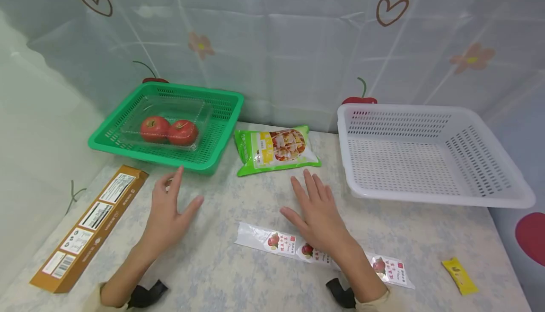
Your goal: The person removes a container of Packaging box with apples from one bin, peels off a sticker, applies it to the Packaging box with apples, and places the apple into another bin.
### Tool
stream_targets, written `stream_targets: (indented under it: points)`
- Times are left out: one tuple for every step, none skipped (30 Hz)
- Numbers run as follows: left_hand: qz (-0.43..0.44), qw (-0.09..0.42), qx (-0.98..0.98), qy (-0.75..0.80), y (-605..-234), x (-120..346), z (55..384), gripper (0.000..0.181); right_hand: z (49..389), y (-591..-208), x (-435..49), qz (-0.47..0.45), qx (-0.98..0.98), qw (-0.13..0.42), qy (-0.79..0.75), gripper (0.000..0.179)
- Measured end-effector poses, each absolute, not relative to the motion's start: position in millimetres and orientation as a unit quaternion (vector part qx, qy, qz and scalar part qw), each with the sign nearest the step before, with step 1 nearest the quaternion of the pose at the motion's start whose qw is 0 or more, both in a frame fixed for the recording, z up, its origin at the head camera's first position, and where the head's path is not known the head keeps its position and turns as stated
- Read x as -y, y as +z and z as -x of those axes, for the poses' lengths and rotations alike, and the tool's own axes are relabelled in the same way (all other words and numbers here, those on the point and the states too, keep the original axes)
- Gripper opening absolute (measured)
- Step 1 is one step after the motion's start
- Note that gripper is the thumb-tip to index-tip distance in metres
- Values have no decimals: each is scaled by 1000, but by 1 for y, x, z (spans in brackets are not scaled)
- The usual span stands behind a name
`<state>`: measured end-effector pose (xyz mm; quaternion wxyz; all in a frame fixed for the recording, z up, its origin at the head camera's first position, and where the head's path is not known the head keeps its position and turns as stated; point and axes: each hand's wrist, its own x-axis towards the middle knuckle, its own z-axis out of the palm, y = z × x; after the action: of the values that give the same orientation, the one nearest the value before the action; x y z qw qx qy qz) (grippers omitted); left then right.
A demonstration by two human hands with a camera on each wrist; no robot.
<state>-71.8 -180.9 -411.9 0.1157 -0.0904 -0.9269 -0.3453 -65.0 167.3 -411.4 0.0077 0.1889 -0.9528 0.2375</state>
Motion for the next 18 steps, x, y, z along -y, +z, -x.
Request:
stream_targets:
  points:
    - [69, 103, 909, -398, -410, 182, 75, 82, 65, -408, -164, -191, 947, 11, 260, 73]
    - [41, 85, 889, -447, -407, 183, 78, 81, 65, -405, -159, -192, 939, 13, 284, 72]
    - [10, 63, 866, -497, -404, 184, 82, 80, 66, -401, -153, -194, 932, 15, 307, 70]
    - [-22, 42, 838, -544, -402, 186, 86, 80, 68, -397, -146, -196, 924, 19, 327, 68]
    - [-52, 26, 810, -583, -399, 188, 91, 79, 70, -393, -139, -199, 916, 22, 347, 66]
    - [-81, 18, 787, -611, -397, 191, 95, 79, 73, -389, -130, -203, 908, 27, 367, 64]
    - [-105, 15, 766, -634, -395, 193, 100, 79, 76, -384, -122, -209, 898, 30, 387, 61]
    - [-125, 17, 746, -654, -394, 195, 105, 80, 80, -379, -113, -217, 887, 34, 406, 59]
    - [-137, 22, 727, -672, -394, 197, 110, 81, 84, -375, -104, -223, 877, 36, 425, 56]
    - [-144, 29, 716, -682, -394, 198, 114, 82, 88, -371, -96, -226, 866, 37, 444, 54]
    - [-151, 36, 711, -685, -395, 199, 119, 83, 93, -367, -88, -229, 854, 34, 466, 52]
    - [-156, 42, 709, -687, -396, 199, 123, 84, 98, -363, -80, -231, 842, 28, 487, 50]
    - [-160, 48, 709, -685, -397, 199, 127, 85, 103, -358, -71, -229, 831, 17, 507, 49]
    - [-165, 54, 711, -682, -398, 199, 130, 85, 109, -355, -63, -224, 819, 5, 529, 49]
    - [-169, 61, 715, -676, -400, 199, 133, 85, 115, -352, -54, -219, 806, -8, 549, 48]
    - [-173, 67, 717, -672, -401, 199, 135, 85, 121, -349, -46, -213, 795, -21, 567, 48]
    - [-175, 74, 718, -670, -402, 199, 137, 85, 127, -347, -39, -208, 786, -32, 581, 48]
    - [-176, 79, 718, -668, -403, 198, 138, 85, 133, -344, -31, -201, 779, -42, 592, 48]
